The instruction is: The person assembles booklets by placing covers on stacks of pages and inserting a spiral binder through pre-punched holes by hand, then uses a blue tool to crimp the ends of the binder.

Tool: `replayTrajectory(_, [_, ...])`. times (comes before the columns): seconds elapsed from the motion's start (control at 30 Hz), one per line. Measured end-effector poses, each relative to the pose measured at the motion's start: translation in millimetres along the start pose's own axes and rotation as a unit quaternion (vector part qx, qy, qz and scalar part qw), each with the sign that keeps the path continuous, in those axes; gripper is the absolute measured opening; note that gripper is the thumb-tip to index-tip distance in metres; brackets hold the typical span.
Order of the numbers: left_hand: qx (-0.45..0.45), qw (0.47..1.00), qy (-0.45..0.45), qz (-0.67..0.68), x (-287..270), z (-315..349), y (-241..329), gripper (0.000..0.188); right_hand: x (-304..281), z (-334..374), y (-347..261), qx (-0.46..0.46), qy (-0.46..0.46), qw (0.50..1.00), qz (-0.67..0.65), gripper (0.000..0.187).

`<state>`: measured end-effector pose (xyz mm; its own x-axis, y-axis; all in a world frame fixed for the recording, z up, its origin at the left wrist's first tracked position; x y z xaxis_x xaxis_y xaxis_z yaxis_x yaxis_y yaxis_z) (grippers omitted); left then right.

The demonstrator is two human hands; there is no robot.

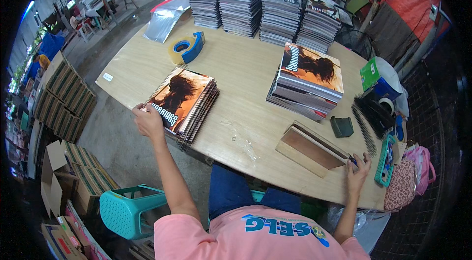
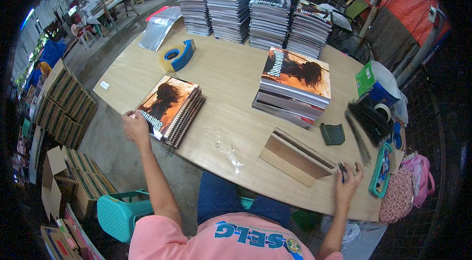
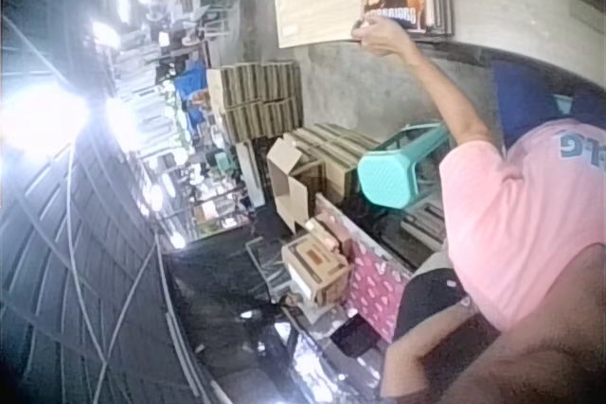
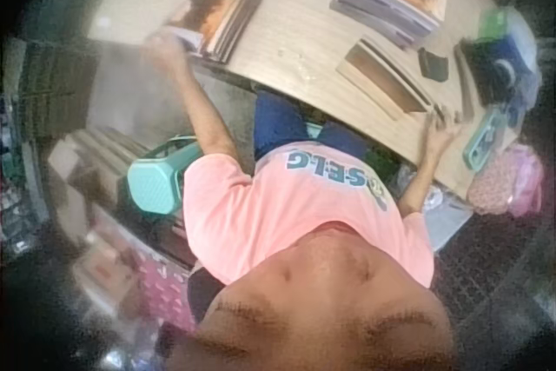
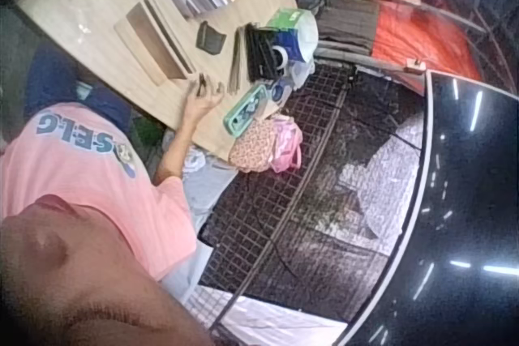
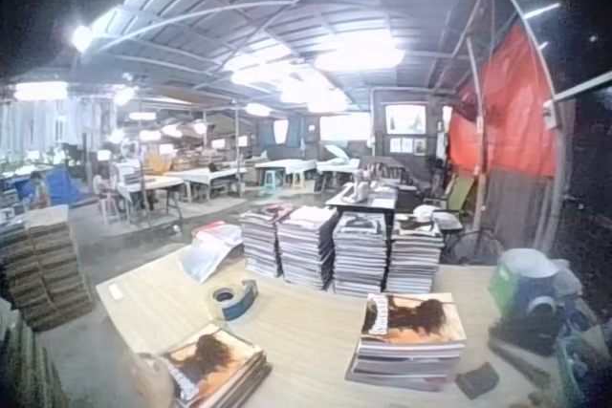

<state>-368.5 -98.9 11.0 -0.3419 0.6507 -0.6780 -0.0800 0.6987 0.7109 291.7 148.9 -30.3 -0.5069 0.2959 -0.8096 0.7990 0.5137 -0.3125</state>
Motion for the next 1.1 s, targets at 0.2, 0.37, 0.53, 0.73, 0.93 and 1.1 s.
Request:
replayTrajectory(0.2, [0.084, 0.989, 0.09, -0.08, -4, 7, 12, 0.038, 6, -13, -80, -0.103, 0.068, 0.937, -0.328, 0.058])
replayTrajectory(0.37, [0.242, 0.878, -0.237, 0.338, -5, 116, 128, 0.04, 45, -7, -65, -0.013, 0.033, 0.944, -0.329, 0.063])
replayTrajectory(0.53, [0.31, 0.791, -0.496, 0.177, 113, 246, 256, 0.052, 55, -37, -110, -0.021, -0.035, 0.909, -0.416, 0.066])
replayTrajectory(0.73, [0.418, 0.783, -0.45, 0.095, 153, 261, 291, 0.039, 15, -68, -118, -0.136, 0.027, 0.924, -0.357, 0.086])
replayTrajectory(0.93, [0.325, 0.616, -0.613, 0.374, 46, 282, 262, 0.025, -35, -145, -123, -0.075, 0.259, 0.876, -0.4, 0.068])
replayTrajectory(1.1, [0.222, 0.546, -0.672, 0.448, 15, 275, 196, 0.038, -27, -149, -174, -0.103, 0.161, 0.876, -0.442, 0.028])
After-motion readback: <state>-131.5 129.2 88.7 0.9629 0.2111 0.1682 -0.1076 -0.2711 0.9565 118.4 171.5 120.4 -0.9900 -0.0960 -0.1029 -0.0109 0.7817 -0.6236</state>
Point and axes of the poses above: each hand's wrist, its own z-axis away from the middle knuckle, its own x-axis out of the palm, y = z × x, the point moved 8 cm from there along -z, towards the middle knuckle, and after that the axes turned 15 degrees about -x, right-handed, at the moved point
